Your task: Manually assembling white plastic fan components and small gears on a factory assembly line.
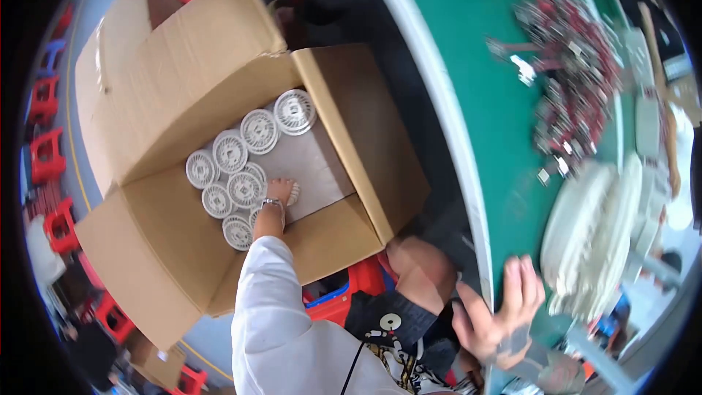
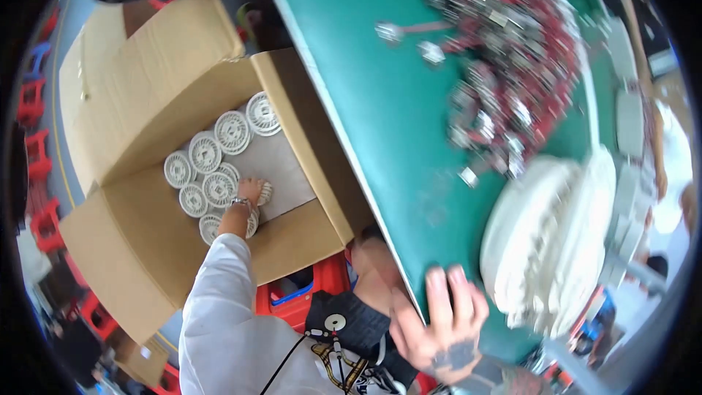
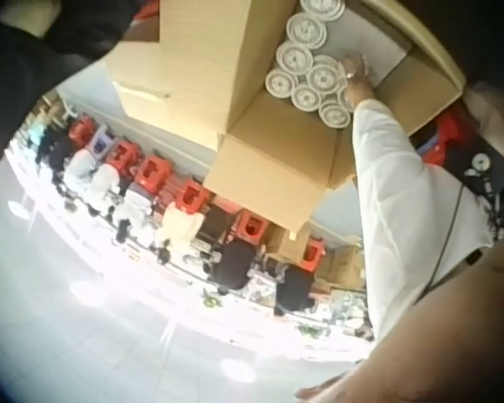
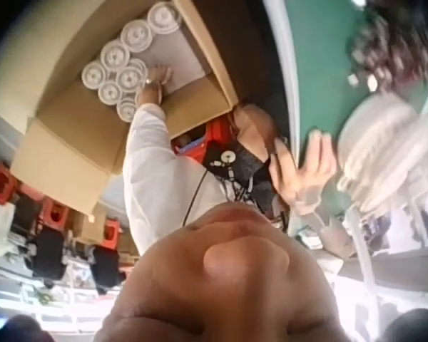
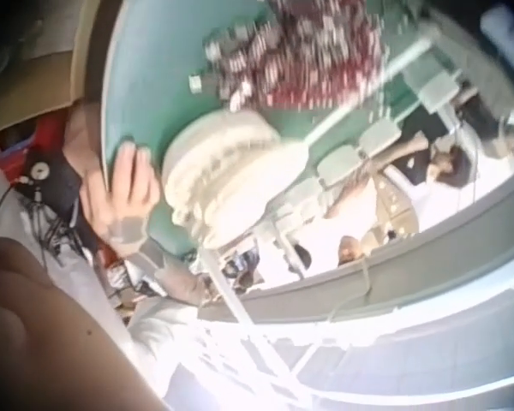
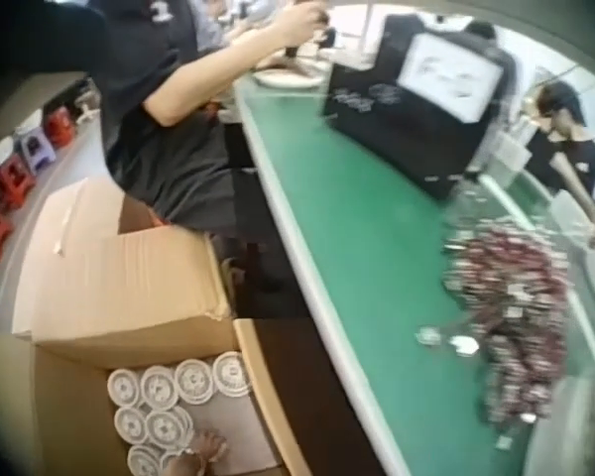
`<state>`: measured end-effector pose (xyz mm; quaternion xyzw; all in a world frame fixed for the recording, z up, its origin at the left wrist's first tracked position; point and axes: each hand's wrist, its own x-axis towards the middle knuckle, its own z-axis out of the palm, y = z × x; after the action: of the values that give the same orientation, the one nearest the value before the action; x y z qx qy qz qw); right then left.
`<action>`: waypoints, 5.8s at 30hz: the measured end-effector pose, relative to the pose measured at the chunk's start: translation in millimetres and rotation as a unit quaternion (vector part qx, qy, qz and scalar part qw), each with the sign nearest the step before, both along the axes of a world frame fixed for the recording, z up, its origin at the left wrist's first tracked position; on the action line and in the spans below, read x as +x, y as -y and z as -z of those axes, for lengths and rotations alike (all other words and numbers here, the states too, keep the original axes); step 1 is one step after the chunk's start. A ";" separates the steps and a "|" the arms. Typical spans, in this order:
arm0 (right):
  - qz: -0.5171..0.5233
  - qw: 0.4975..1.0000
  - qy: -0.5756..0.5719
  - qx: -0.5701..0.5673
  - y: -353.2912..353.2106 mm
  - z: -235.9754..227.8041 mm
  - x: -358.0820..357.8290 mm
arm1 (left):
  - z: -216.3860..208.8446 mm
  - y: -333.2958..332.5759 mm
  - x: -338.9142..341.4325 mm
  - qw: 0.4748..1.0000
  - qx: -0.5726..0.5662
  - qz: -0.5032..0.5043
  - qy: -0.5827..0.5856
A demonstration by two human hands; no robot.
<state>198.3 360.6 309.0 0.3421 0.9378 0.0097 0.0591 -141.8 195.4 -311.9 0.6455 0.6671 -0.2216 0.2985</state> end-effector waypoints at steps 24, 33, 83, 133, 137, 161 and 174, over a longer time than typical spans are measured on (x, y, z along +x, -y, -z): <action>0.126 0.666 -0.598 -0.429 0.0 -15.6 52.0 | -612.1 15.4 141.0 0.636 0.647 -0.079 0.413; 0.263 0.462 -0.551 -0.643 61.1 -103.2 180.6 | -672.1 -46.2 259.8 0.558 0.655 0.323 0.394; 0.427 0.589 -0.638 -0.251 50.5 -17.1 133.3 | -595.7 -69.4 324.6 0.664 0.624 -0.074 0.406; 0.417 0.543 -0.654 -0.321 39.4 -18.8 130.3 | -583.2 -105.1 273.0 0.698 0.569 -0.054 0.432; 0.380 0.711 -0.589 -0.051 -45.3 -15.3 179.2 | -607.6 -83.7 279.2 0.603 0.708 0.006 0.368; 0.418 0.860 -0.159 -0.246 -247.8 -49.4 246.4 | -627.4 -83.1 416.6 0.851 0.366 0.097 0.365; 0.508 0.742 -0.388 -0.201 -141.7 -65.3 228.7 | -616.5 -98.4 412.7 0.794 0.431 0.056 0.425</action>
<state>427.0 502.3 374.3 0.7223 0.5472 -0.3440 -0.2460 270.9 293.8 304.7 0.7728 0.4626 0.3687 0.2300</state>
